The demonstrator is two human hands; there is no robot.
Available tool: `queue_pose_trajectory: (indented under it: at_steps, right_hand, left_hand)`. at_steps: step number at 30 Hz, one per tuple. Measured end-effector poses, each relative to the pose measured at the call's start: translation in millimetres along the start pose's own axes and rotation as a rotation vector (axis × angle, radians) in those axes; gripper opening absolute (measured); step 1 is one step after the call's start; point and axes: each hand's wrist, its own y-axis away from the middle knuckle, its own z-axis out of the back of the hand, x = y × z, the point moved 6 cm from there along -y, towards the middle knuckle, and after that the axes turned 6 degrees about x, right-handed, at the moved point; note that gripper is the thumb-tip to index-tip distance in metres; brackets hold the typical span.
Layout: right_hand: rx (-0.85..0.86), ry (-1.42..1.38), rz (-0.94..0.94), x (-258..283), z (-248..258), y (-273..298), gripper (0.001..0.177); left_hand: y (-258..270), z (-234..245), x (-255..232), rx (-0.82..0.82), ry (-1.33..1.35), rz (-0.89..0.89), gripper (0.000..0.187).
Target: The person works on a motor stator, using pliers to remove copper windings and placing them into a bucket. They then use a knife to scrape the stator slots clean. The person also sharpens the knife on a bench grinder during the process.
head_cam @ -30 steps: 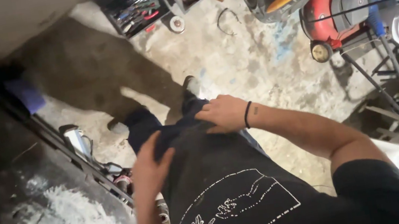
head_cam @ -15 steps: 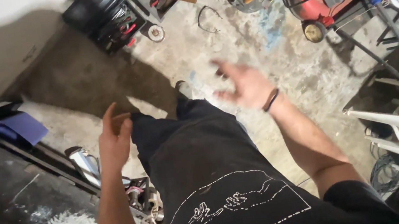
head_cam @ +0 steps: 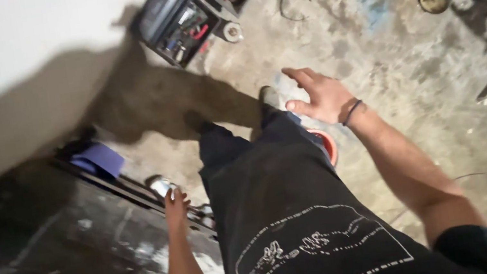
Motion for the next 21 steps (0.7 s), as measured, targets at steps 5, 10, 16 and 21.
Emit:
queue_pose_trajectory:
  at_steps: [5,10,16,21]
  right_hand:
    - [0.230,0.123,0.314,115,-49,-30,0.079]
    - [0.376,0.046,0.472,211,-103,-31,0.078]
    - [0.187,-0.175,0.306,129,-119,-49,0.080]
    - [0.309,0.023,-0.260,68,-131,-28,0.103]
  left_hand:
    - [-46,46,-82,0.076,-0.039,-0.161,0.064]
    - [-63,53,-193,0.152,-0.091,-0.314,0.055]
    - [-100,50,-221,0.269,-0.168,-0.360,0.055]
    - [-102,46,-204,0.302,-0.248,-0.259,0.055]
